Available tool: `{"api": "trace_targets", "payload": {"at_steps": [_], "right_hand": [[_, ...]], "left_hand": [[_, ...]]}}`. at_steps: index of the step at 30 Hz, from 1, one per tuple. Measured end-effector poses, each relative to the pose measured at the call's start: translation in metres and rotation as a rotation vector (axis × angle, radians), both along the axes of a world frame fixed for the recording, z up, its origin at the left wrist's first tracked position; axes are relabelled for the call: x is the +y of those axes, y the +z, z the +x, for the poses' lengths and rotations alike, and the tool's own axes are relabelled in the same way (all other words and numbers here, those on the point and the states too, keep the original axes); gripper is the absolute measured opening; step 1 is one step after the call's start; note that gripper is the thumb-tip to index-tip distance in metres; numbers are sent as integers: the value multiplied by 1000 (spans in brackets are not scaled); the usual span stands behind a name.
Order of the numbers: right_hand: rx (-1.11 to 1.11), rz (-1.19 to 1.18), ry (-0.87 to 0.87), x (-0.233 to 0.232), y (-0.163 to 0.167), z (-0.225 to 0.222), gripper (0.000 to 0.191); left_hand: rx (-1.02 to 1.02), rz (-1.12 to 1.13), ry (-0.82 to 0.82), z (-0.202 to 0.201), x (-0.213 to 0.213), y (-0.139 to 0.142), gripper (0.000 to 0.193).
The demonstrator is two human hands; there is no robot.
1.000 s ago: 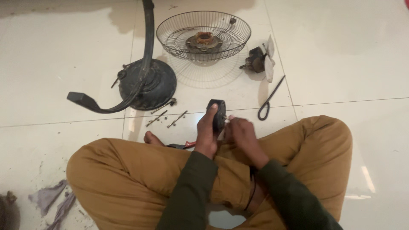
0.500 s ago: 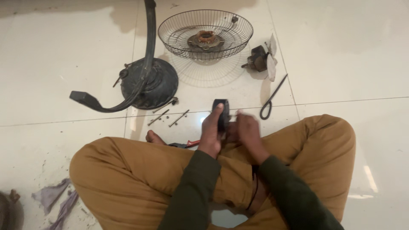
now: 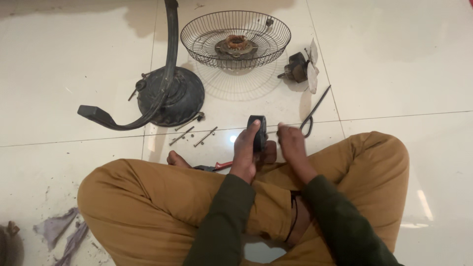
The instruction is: The person sits cross-legged on a tiled floor repairing a pedestal fan. They hold the fan's rear motor housing, unscrew and remove screws by hand and with a screwdriver, pry at the housing with a metal rod, and use red-handled pliers to work on the housing components, with the fan base, guard, and loose screws laid out on the floor nearby.
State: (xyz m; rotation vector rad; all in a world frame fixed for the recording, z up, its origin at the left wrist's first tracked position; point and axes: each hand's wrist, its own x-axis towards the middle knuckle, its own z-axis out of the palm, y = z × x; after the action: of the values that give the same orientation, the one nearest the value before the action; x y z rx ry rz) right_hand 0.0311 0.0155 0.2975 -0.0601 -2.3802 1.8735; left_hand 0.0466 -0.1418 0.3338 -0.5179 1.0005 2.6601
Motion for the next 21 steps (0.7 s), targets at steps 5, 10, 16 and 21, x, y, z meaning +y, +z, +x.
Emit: {"api": "trace_targets", "payload": {"at_steps": [5,10,16,21], "right_hand": [[52,154,56,4,-5,-3,47],[329,268,141,8,-13,-10,41],[-50,17,38,0,-8,0,47],[-305,-53,50,3,1,-7,54]], "left_hand": [[67,53,15,1,0,0,41],[-6,111,-19,2,2,0,39],[14,22,-2,0,4,1,32],[83,21,-7,1,1,-1,35]]}}
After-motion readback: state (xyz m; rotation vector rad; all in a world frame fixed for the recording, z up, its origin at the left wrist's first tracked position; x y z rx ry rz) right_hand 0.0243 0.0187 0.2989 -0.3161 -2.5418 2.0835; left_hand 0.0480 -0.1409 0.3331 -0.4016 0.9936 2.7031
